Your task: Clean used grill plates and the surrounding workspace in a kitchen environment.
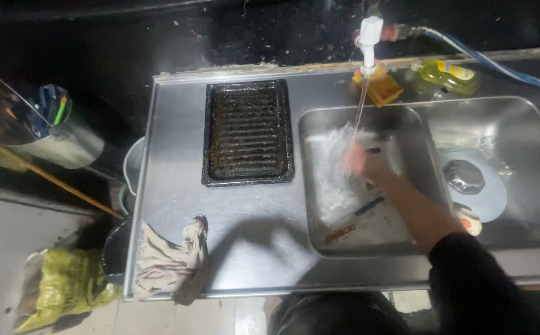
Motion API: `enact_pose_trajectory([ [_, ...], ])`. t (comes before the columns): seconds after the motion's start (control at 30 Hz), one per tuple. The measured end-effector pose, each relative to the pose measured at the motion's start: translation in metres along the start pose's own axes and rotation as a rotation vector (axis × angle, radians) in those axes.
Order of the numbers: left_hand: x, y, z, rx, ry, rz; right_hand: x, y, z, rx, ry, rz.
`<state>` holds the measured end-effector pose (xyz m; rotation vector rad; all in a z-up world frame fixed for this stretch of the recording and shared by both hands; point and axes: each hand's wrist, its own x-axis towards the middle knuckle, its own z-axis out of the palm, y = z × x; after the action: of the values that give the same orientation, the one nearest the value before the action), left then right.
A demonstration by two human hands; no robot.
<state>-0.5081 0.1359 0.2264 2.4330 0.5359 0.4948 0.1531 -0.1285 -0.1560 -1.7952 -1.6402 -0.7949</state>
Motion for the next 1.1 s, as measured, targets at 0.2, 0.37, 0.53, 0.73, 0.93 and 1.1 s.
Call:
enact_pose_trajectory([
  [0.2,0.154,-0.063,0.15,-0.109,0.057,-0.127,0.109,-0.107,-0.035,0.487,-0.654,0.6],
  [0.37,0.217,-0.146,0.28,0.429,0.143,0.021,0.234,-0.156,0.043,0.084,-0.376,0.179],
  [0.53,0.244,-0.159,0.288,0.394,0.284,-0.073,0.289,-0.106,0.127,0.165,-0.386,0.028],
  [0.73,0.244,-0.171,0.301,0.416,0.377,-0.226,0.325,-0.182,0.164,-0.373,-0.334,-0.173],
  [0.93,0.242,-0.166,0.298,0.388,0.327,-0.246,0.349,-0.122,0.223,0.463,-0.558,-0.021],
  [1.1,0.246,-0.167,0.298,0.415,0.287,-0.253,0.313,-0.187,0.176,0.307,-0.258,-0.302],
])
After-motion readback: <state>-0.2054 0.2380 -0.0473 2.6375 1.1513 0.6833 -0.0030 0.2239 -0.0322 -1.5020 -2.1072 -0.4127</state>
